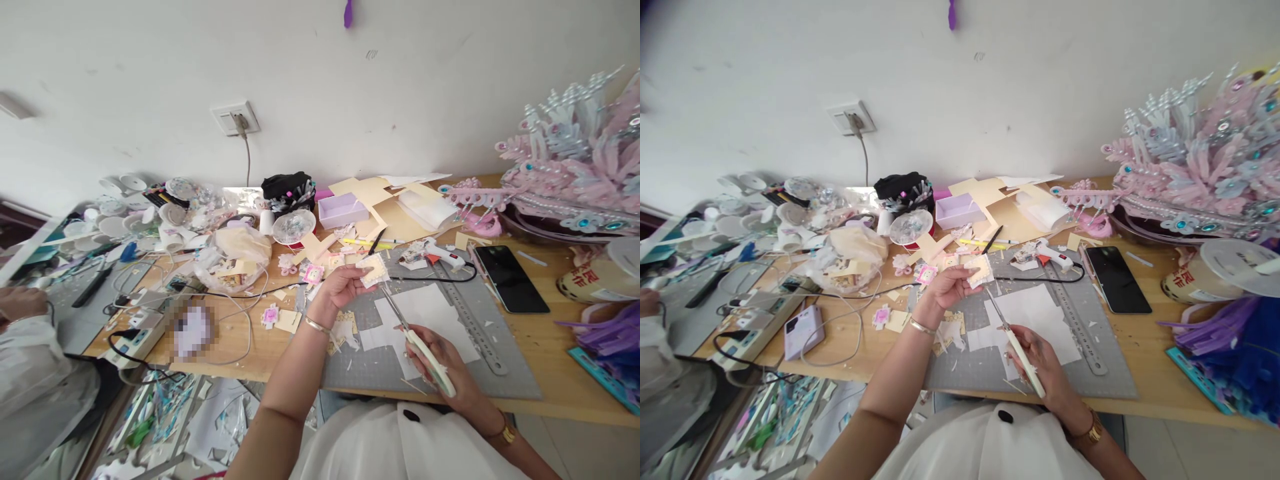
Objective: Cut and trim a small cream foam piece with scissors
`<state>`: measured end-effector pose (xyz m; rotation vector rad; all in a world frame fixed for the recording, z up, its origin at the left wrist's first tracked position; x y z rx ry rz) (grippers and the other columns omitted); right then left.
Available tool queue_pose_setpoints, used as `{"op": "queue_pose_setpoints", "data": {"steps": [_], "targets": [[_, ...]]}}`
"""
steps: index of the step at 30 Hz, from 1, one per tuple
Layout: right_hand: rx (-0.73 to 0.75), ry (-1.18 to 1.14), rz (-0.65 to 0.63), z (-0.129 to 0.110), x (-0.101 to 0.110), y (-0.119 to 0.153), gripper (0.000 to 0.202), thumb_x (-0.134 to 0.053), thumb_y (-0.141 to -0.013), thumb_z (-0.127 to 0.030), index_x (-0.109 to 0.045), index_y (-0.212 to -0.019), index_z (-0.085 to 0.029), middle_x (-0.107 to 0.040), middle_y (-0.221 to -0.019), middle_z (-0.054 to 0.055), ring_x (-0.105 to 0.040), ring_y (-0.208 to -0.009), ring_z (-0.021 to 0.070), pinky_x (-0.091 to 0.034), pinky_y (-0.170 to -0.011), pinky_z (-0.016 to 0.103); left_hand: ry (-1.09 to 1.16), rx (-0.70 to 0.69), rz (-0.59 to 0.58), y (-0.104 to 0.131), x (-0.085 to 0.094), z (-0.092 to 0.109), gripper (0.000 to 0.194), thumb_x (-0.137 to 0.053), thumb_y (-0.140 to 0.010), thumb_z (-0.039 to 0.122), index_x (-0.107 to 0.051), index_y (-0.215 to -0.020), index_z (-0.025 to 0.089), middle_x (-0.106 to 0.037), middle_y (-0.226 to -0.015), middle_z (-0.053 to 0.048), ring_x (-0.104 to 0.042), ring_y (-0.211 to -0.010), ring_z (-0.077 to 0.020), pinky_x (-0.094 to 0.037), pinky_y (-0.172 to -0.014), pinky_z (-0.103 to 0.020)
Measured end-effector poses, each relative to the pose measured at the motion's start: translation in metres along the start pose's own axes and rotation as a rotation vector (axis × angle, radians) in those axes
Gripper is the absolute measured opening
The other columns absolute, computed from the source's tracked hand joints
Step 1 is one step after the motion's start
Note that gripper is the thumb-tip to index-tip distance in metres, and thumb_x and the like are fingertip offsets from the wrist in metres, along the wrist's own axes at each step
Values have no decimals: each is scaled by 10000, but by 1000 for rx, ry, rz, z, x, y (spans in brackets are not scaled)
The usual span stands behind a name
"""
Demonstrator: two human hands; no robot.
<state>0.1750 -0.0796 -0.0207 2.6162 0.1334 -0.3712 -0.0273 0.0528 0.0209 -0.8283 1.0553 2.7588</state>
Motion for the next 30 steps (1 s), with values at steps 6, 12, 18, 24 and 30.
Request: {"op": "queue_pose_setpoints", "data": {"steps": [6, 12, 18, 24, 30], "targets": [[-23, -115, 73, -6, -6, 2, 520, -941, -562, -480, -792, -982, -212, -625, -635, -21, -473, -468, 85, -363, -375, 180, -14, 31, -19, 0, -4, -2, 139, -672, -785, -38, -684, -742, 94, -739, -692, -56, -698, -600, -145, -622, -872, -386], [-11, -160, 86, -10, -11, 0, 515, -974, -504, -465, -811, -922, -212, -591, -565, -42, -372, -385, 40, -298, -337, 174, -29, 32, -18, 0, -7, -6, 175, -709, -766, -45, -632, -698, 97, -714, -665, -37, -678, -567, -131, -617, -860, -396], [-29, -157, 119, -9, -10, -1, 544, -986, -458, -490, -820, -893, -210, -609, -595, -23, -409, -425, 50, -329, -351, 171, -37, 31, -38, -3, -7, -8, 207, -765, -721, -26, -610, -681, 104, -720, -675, -39, -704, -608, -153, -619, -872, -399], [-15, -121, 115, -11, -10, -1, 512, -978, -485, -447, -821, -912, -214, -612, -594, -24, -399, -419, 49, -334, -340, 165, -51, 27, -36, -3, -7, -9, 222, -737, -741, -32, -590, -658, 112, -704, -654, -24, -698, -582, -147, -610, -912, -436], [-26, -123, 114, -12, -11, 0, 500, -977, -458, -519, -821, -839, -235, -584, -572, -35, -409, -425, 50, -358, -350, 161, -44, 26, -42, -3, -7, -8, 266, -777, -710, -23, -568, -638, 125, -696, -634, -14, -706, -606, -152, -609, -924, -438]]}}
Point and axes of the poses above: each hand's wrist, its own y-axis away from the middle knuckle, its own x-axis out of the back of the hand, z = x × y, the point moved 4 cm from there along -y, towards the middle knuckle
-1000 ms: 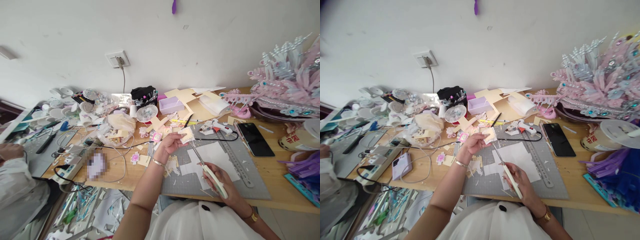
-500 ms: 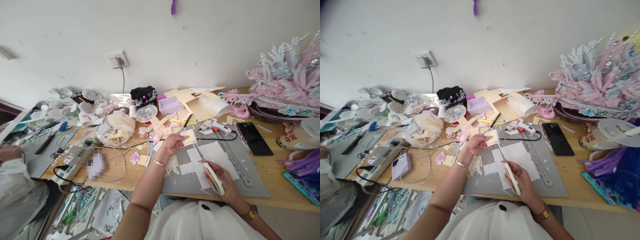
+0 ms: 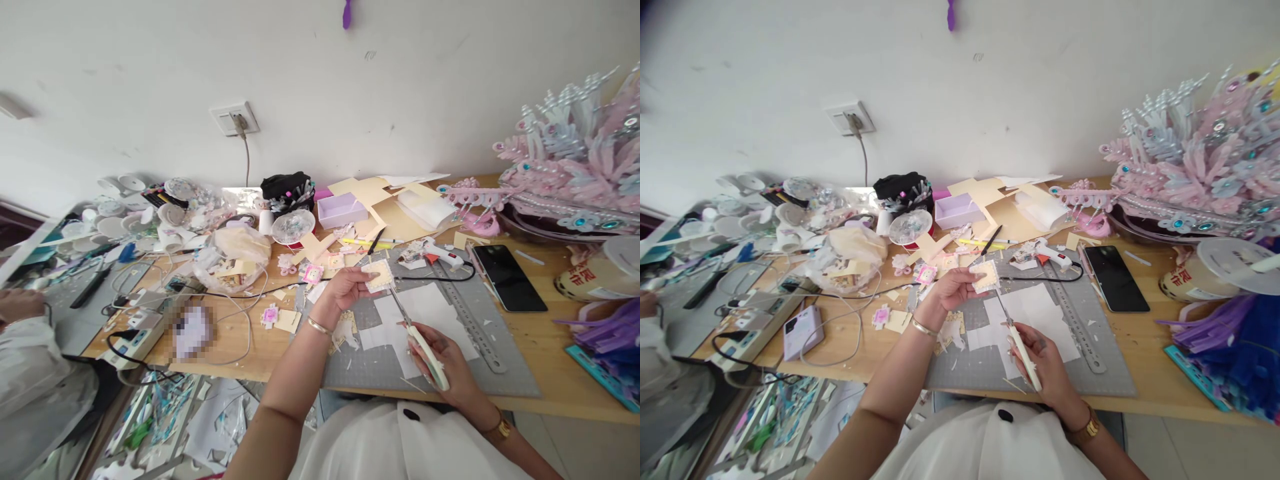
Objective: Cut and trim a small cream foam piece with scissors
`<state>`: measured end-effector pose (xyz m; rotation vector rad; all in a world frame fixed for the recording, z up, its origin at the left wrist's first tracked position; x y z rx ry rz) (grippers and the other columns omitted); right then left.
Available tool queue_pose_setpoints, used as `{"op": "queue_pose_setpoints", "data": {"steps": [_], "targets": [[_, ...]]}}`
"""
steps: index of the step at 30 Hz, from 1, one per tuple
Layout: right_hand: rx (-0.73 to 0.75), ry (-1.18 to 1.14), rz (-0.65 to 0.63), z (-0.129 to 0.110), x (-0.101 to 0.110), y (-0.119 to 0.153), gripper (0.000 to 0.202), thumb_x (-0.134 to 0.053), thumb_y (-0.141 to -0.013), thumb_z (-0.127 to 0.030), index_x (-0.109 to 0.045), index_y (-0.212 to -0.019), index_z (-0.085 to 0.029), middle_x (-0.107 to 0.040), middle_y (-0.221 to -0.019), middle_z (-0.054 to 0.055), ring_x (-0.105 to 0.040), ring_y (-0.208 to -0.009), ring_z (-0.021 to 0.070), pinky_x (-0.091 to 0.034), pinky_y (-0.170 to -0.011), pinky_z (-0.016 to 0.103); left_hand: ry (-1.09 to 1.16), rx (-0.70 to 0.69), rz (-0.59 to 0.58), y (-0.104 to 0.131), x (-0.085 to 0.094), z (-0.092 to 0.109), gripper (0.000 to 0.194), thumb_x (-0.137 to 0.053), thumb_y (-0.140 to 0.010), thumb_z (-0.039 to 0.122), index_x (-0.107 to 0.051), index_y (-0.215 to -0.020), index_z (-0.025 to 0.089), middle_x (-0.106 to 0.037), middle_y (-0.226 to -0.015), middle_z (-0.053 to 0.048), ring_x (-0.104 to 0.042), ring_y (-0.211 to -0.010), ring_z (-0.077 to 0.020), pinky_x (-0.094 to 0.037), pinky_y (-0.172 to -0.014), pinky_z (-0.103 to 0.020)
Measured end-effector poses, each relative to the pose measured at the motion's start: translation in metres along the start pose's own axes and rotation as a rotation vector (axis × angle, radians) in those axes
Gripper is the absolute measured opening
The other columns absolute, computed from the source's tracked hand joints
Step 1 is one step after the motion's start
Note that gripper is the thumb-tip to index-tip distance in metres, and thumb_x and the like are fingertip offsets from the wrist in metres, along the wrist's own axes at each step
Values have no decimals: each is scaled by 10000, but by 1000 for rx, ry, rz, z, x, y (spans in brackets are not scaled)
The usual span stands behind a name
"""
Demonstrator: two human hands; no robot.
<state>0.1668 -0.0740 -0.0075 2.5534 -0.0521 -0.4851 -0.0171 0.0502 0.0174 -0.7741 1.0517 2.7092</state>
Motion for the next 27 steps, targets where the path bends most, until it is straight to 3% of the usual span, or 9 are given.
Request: {"op": "queue_pose_setpoints", "data": {"steps": [6, 10, 17, 20, 24, 27], "targets": [[3, -2, 19, 2, 1, -1, 547, -980, -439, -533, -813, -862, -228, -626, -618, -20, -440, -438, 62, -369, -363, 174, -7, 2, 2, -1, 0, 0, 219, -757, -731, -33, -608, -659, 111, -711, -641, -40, -703, -595, -149, -622, -884, -407], [-7, 21, -19, 3, 2, -1, 556, -965, -469, -572, -805, -871, -223, -570, -545, -46, -368, -390, 45, -319, -345, 175, 1, 3, 18, -1, 0, 0, 195, -733, -745, -41, -627, -677, 106, -706, -634, -34, -698, -584, -143, -627, -865, -393], [12, 77, -69, -3, -1, 3, 641, -925, -533, -619, -784, -987, -189, -603, -557, -32, -403, -390, 61, -346, -359, 191, 31, -34, 30, 3, 5, 8, 129, -725, -750, -32, -678, -732, 86, -743, -714, -67, -713, -625, -155, -636, -749, -320], [21, 73, -80, 0, 4, 3, 613, -926, -564, -577, -788, -1025, -198, -648, -620, -7, -503, -461, 96, -404, -403, 197, 38, -40, 20, 5, 7, 10, 111, -716, -762, -25, -700, -758, 84, -765, -777, -89, -726, -665, -165, -637, -777, -332], [-14, 27, -87, 9, 13, 1, 556, -962, -551, -455, -802, -1041, -244, -738, -833, 33, -676, -735, 174, -525, -560, 207, 43, -44, 26, 5, 9, 10, 116, -668, -803, -16, -720, -808, 88, -779, -827, -101, -735, -697, -170, -628, -863, -385], [-2, 27, -50, 7, 12, 0, 513, -965, -545, -452, -810, -985, -238, -721, -811, 18, -616, -628, 124, -483, -491, 183, 28, -40, 23, 5, 8, 10, 124, -644, -817, -13, -713, -798, 89, -782, -840, -114, -740, -704, -178, -623, -891, -414]]}}
Point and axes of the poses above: each hand's wrist, its own y-axis away from the middle knuckle, its own x-axis out of the back of the hand, z = x × y, the point moved 4 cm from there along -y, towards the middle knuckle
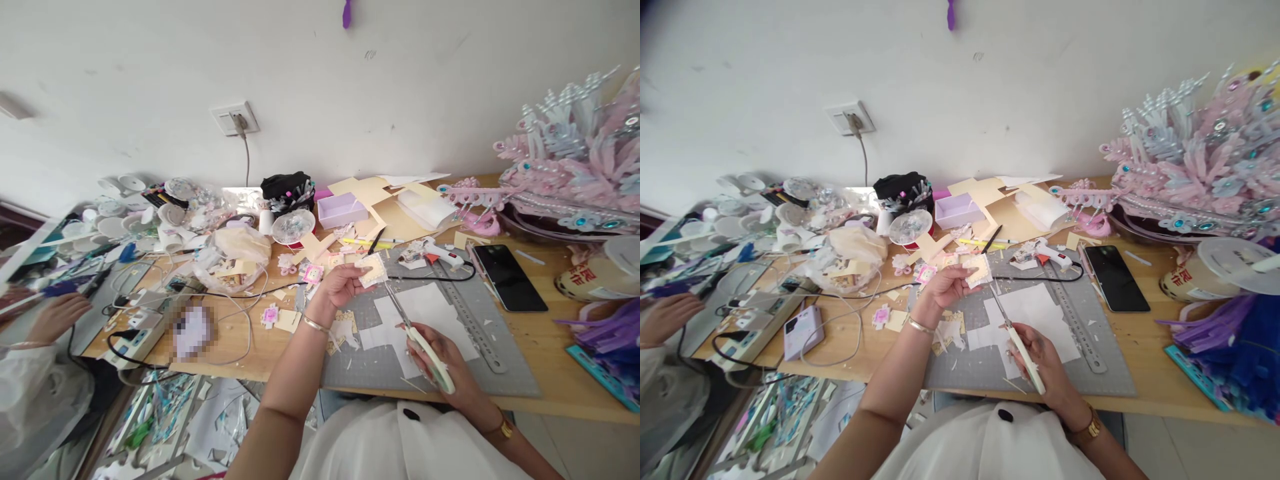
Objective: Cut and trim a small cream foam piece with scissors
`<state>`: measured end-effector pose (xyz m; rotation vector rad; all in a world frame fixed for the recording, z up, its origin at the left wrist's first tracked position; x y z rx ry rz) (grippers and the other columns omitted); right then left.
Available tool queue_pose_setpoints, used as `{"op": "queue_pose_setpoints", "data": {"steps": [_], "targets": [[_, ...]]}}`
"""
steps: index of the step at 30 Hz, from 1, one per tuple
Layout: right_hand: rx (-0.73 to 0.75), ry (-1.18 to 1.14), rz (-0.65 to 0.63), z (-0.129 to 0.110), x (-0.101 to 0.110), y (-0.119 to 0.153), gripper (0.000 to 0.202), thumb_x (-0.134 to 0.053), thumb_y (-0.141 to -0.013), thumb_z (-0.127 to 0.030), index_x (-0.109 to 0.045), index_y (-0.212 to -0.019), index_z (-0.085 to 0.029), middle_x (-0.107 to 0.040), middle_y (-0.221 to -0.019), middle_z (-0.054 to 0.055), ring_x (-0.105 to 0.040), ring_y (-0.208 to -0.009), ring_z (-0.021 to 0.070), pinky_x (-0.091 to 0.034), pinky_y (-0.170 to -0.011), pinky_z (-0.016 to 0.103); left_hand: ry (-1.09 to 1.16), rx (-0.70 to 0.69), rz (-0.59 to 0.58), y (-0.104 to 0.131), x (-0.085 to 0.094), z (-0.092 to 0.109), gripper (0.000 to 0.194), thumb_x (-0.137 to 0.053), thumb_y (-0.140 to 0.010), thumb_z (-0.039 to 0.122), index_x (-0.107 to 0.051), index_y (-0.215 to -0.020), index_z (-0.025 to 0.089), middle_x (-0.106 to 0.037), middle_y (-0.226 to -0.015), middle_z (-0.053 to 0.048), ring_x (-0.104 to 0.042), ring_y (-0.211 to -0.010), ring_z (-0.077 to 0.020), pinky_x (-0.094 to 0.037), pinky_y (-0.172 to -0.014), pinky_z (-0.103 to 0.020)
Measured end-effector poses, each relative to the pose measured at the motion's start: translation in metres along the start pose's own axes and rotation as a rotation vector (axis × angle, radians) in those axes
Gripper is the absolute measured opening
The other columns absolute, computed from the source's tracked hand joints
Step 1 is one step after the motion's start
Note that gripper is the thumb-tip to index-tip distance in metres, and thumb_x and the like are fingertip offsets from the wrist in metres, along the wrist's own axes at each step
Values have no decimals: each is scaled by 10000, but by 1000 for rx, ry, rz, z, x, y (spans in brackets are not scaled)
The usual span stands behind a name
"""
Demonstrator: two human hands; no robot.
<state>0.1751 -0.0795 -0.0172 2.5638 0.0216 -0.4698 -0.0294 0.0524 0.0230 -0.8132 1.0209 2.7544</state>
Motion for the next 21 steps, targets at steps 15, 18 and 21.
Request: {"op": "queue_pose_setpoints", "data": {"steps": [15, 18, 21], "targets": [[4, -3, 50, -1, -6, -3, 531, -979, -471, -457, -802, -908, -212, -606, -596, -45, -384, -413, 38, -345, -347, 162, -15, 67, -22, -3, -7, -9, 196, -687, -768, -56, -613, -694, 110, -719, -662, -32, -709, -610, -149, -614, -918, -434], [-7, -15, 60, 0, -5, -3, 526, -981, -460, -462, -806, -895, -222, -597, -580, -48, -399, -419, 45, -363, -353, 164, -21, 69, -20, -4, -6, -9, 180, -697, -757, -52, -625, -707, 105, -725, -678, -32, -712, -617, -150, -615, -913, -428], [0, -30, 69, 1, -5, -4, 522, -987, -451, -444, -805, -889, -225, -606, -590, -47, -403, -413, 43, -355, -344, 163, -32, 65, -30, -5, -5, -10, 161, -717, -750, -38, -641, -725, 102, -723, -679, -32, -711, -617, -151, -617, -902, -416]]}}
Point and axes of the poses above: each hand's wrist, its own y-axis away from the middle knuckle, its own x-axis out of the back of the hand, z = x × y, the point moved 4 cm from there along -y, towards the middle knuckle
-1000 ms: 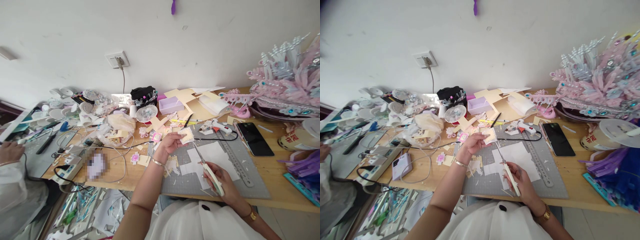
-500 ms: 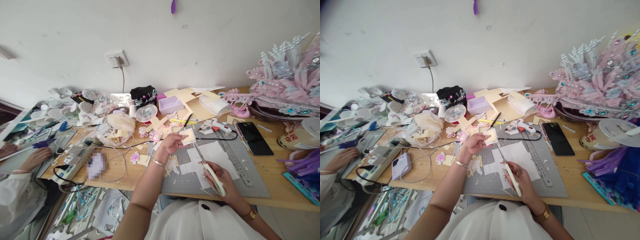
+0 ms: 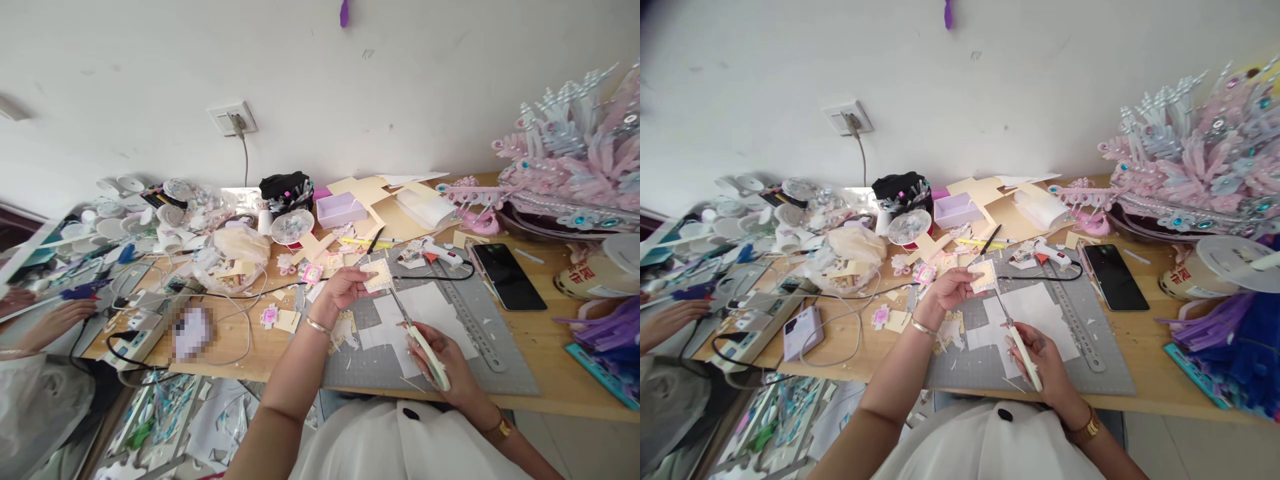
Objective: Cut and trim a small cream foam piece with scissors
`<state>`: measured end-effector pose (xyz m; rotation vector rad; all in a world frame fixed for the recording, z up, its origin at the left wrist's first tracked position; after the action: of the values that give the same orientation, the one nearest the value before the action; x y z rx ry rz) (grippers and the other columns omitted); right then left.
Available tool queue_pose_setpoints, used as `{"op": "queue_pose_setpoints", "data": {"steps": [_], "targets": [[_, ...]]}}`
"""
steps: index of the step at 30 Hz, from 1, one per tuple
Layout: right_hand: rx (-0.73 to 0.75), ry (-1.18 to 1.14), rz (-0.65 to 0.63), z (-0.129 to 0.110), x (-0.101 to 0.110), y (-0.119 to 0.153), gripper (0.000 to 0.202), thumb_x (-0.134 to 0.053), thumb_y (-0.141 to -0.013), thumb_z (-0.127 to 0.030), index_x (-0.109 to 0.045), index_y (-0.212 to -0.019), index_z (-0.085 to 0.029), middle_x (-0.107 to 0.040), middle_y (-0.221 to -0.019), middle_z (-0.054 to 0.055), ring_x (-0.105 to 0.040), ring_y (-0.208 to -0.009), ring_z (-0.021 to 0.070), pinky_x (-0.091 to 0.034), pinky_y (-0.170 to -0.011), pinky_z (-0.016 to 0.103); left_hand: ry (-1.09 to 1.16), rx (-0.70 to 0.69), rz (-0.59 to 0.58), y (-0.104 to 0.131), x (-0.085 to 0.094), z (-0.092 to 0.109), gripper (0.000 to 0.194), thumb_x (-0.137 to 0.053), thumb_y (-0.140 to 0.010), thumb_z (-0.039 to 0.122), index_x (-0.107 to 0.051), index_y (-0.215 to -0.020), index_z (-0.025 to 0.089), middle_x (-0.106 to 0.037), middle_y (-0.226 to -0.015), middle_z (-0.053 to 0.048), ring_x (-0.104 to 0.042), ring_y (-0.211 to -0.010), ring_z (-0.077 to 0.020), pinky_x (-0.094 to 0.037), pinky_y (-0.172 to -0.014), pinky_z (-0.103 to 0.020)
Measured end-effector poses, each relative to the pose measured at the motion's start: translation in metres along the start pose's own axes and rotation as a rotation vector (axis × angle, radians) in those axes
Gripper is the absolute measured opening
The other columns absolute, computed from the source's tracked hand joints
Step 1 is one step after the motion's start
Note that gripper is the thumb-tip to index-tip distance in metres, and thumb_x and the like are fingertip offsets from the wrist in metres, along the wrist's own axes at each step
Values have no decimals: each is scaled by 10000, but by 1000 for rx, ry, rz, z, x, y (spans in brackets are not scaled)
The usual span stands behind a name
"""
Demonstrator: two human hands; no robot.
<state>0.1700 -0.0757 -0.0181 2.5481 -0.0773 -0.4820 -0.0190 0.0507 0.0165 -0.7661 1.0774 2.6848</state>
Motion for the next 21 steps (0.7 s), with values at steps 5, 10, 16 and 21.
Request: {"op": "queue_pose_setpoints", "data": {"steps": [5, 10, 16, 21], "targets": [[15, -4, -12, 0, -1, 0, 510, -979, -478, -460, -797, -882, -208, -576, -560, -53, -378, -392, 36, -337, -330, 161, -2, -7, -3, 0, 0, 0, 164, -706, -759, -37, -640, -709, 104, -715, -663, -31, -704, -613, -151, -615, -890, -412], [15, 11, -50, -1, -2, 0, 545, -975, -486, -501, -798, -913, -213, -572, -573, -50, -369, -403, 36, -339, -335, 163, 4, 4, 14, 1, -2, 0, 154, -682, -770, -53, -649, -715, 87, -717, -661, -42, -700, -602, -147, -615, -881, -400], [0, 109, -77, -2, -1, 2, 570, -958, -531, -537, -786, -965, -209, -589, -609, -38, -407, -436, 55, -361, -355, 161, 35, -26, 9, 2, 1, 4, 155, -696, -754, -45, -666, -704, 99, -737, -696, -53, -700, -602, -144, -627, -844, -377], [34, 72, -90, -4, 1, 4, 532, -967, -549, -483, -782, -979, -230, -694, -838, 23, -576, -606, 110, -510, -497, 188, 29, -35, 18, 5, 1, 7, 133, -640, -801, -33, -710, -773, 77, -763, -745, -89, -712, -623, -156, -638, -776, -345]]}}
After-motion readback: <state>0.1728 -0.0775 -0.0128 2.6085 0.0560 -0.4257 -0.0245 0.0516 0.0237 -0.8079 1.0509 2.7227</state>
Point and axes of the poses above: each hand's wrist, its own y-axis away from the middle knuckle, its own x-axis out of the back of the hand, z = x × y, the point moved 4 cm from there along -y, towards the middle knuckle
